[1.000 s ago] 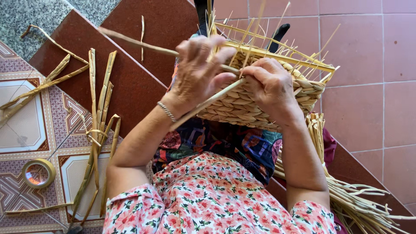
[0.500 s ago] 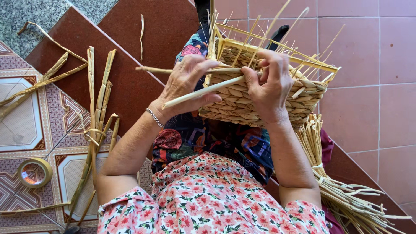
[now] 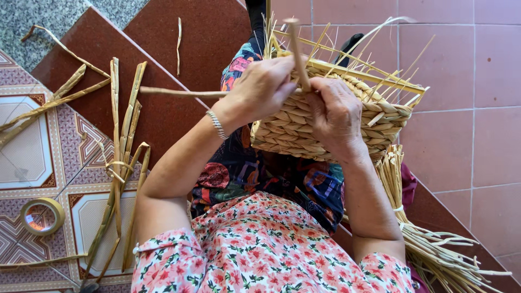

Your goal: The person weaves a basket using dried palm leaves, interlacing them through a pre-formed frame. They use shears to trim excess material and continue weaving the sides of the basket.

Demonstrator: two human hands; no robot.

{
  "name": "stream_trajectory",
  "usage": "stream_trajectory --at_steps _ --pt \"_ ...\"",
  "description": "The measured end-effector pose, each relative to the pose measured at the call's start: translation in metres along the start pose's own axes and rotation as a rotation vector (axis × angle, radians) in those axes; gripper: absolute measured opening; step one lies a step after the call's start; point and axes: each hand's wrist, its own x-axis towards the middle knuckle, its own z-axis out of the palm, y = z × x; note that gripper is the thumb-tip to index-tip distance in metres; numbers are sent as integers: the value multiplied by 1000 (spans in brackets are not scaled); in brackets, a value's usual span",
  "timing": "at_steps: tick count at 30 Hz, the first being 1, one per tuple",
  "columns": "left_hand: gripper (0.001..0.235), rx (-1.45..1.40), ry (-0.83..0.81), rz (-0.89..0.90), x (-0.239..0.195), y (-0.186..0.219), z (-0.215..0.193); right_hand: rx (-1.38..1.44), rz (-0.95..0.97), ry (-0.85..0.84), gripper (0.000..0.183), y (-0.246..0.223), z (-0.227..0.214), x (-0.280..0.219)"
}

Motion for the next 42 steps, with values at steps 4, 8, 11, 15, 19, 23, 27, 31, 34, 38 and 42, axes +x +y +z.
stream_trajectory --at_steps 4,8,11,15,19,23,27,31,34,38,42 --pt "12 17 145 74 13 0 19 292 154 -13 21 9 0 -8" --pt "7 -311 261 58 -17 -1 18 279 214 83 17 13 9 -4" --pt "10 -234 221 129 -33 13 13 72 68 80 14 6 13 5" --pt "28 294 416 353 -20 20 -16 -70 -95 -53 18 0 5 14" --pt "36 454 357 136 -11 4 -32 22 -84 -84 16 -2 -4 14" --pt "37 52 77 -220 -29 -12 -17 362 32 -35 15 18 -9 -1" --pt "22 -408 103 -290 -36 -35 -10 482 268 288 5 44 -52 -76" --pt "14 -519 98 -312 -34 -39 -18 586 525 623 7 88 -88 -169" --pt "12 -540 96 -342 -38 -38 -40 576 768 719 8 112 -83 -248" --pt "7 -548 77 -714 -50 -26 -65 566 986 819 10 121 -79 -357" --pt "19 -553 21 -740 -92 -94 -66 509 1158 863 10 118 -65 -439"
